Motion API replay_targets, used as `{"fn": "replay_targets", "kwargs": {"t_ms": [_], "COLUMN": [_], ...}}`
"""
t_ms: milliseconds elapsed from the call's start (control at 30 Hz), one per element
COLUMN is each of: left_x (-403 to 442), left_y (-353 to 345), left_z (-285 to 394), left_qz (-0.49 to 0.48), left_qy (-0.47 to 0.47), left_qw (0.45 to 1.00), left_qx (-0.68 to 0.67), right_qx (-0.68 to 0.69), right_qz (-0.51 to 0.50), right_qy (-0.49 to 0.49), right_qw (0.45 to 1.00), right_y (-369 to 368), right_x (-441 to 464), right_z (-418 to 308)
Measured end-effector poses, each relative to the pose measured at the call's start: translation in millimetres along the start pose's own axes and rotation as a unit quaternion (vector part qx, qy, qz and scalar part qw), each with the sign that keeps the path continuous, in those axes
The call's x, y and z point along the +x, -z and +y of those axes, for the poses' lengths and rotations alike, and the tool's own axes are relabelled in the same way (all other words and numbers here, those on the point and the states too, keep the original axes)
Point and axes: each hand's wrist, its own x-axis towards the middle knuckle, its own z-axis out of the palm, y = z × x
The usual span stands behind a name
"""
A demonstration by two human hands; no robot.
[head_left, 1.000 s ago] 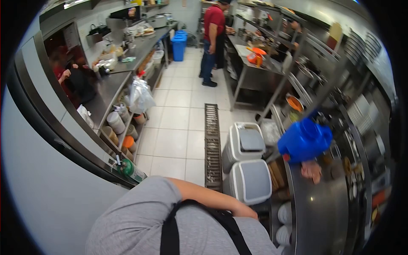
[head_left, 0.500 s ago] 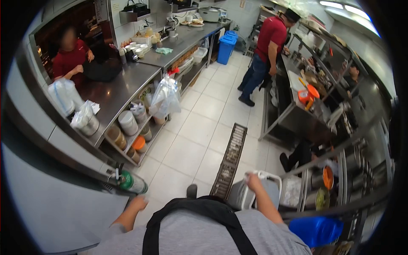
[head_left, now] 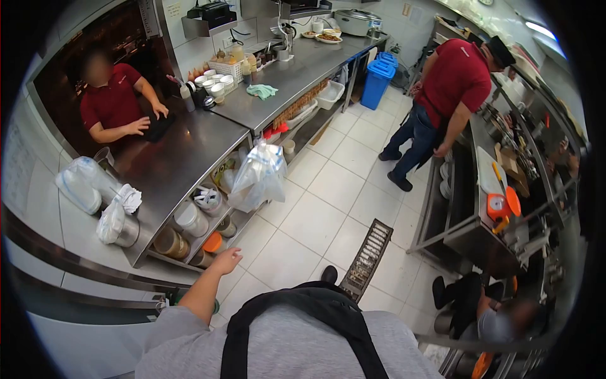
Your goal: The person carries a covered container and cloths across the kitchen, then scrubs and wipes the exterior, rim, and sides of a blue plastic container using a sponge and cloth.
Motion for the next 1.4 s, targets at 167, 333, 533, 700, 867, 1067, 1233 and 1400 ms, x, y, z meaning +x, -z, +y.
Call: {"fn": "replay_targets", "kwargs": {"t_ms": [167, 333, 533, 700, 867, 1067, 1233, 1400], "left_x": [76, 99, 154, 335, 499, 670, 744, 758], "left_y": [-23, -50, -48, -42, 37, 106, 45, 11], "left_z": [40, 16, -1, 18, 124, 277, 257, 252], "left_qz": [-0.005, -0.273, -0.219, -0.292, -0.085, -0.040, -0.033, -0.320], "left_qy": [0.008, 0.134, 0.240, 0.159, 0.074, -0.002, 0.036, 0.128], "left_qw": [1.000, 0.942, 0.942, 0.915, 0.988, 0.999, 0.996, 0.922], "left_qx": [0.024, 0.143, 0.083, 0.230, 0.107, -0.012, -0.078, 0.179], "right_qx": [-0.007, -0.015, 0.020, -0.055, -0.042, -0.008, -0.018, -0.061], "right_qz": [0.062, 0.147, 0.189, 0.120, 0.033, -0.005, -0.010, 0.022], "right_qy": [0.092, 0.144, 0.130, 0.079, 0.042, 0.015, 0.036, 0.123], "right_qw": [0.994, 0.979, 0.973, 0.988, 0.998, 1.000, 0.999, 0.990], "right_y": [104, 276, 401, 414, 421, 471, 556, 678], "right_x": [146, 245, 356, 439, 474, 538, 647, 774], "right_z": [-23, -127, -206, -195, -194, -226, -250, -308]}}
